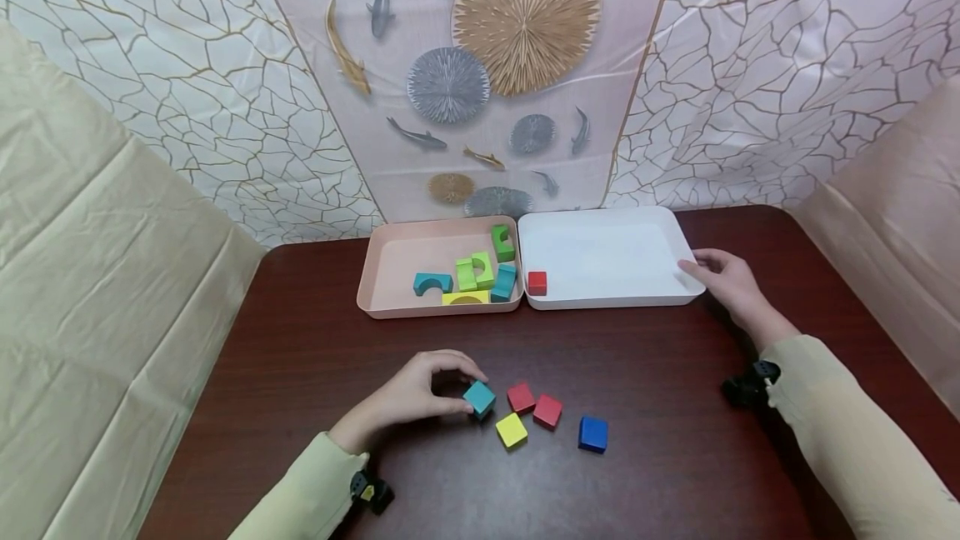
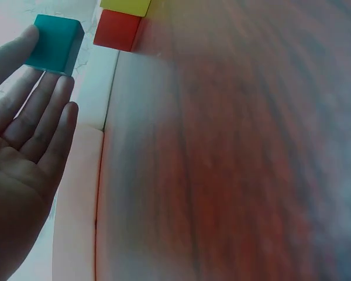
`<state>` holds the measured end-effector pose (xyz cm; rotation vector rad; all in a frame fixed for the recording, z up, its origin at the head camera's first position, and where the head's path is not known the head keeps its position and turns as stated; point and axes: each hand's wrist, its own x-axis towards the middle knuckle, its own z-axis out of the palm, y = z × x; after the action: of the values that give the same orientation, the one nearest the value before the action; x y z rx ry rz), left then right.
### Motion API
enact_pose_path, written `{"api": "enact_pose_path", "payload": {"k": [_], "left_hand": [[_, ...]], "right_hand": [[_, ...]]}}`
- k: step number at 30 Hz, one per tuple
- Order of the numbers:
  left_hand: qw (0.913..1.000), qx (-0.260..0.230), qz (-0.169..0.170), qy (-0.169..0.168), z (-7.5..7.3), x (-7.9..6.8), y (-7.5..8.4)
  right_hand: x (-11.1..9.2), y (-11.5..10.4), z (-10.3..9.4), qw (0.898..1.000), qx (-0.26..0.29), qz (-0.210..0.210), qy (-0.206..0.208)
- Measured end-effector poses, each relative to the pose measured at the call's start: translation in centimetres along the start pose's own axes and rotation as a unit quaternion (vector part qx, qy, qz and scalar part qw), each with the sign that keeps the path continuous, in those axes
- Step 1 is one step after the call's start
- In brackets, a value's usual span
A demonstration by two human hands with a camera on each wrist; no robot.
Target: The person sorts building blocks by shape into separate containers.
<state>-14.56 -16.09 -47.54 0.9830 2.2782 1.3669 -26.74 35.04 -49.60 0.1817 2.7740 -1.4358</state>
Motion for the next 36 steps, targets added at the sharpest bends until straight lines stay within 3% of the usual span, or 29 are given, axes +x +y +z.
{"api": "enact_pose_path", "payload": {"k": [8,18,36], "left_hand": [[0.9990,0.024,0.018,0.034,0.1,0.9,0.1],[0.9982,0.020,0.029,0.048,0.1,2.2,0.5],[0.9959,0.002,0.022,0.088,0.1,5.0,0.7]], "right_hand": [[0.0,0.0,0.1,1.000,-0.005,-0.003,-0.002],[-0.1,0.0,0.0,1.000,-0.001,-0.007,-0.004],[0.0,0.2,0.0,1.000,-0.002,-0.008,-0.002]]}}
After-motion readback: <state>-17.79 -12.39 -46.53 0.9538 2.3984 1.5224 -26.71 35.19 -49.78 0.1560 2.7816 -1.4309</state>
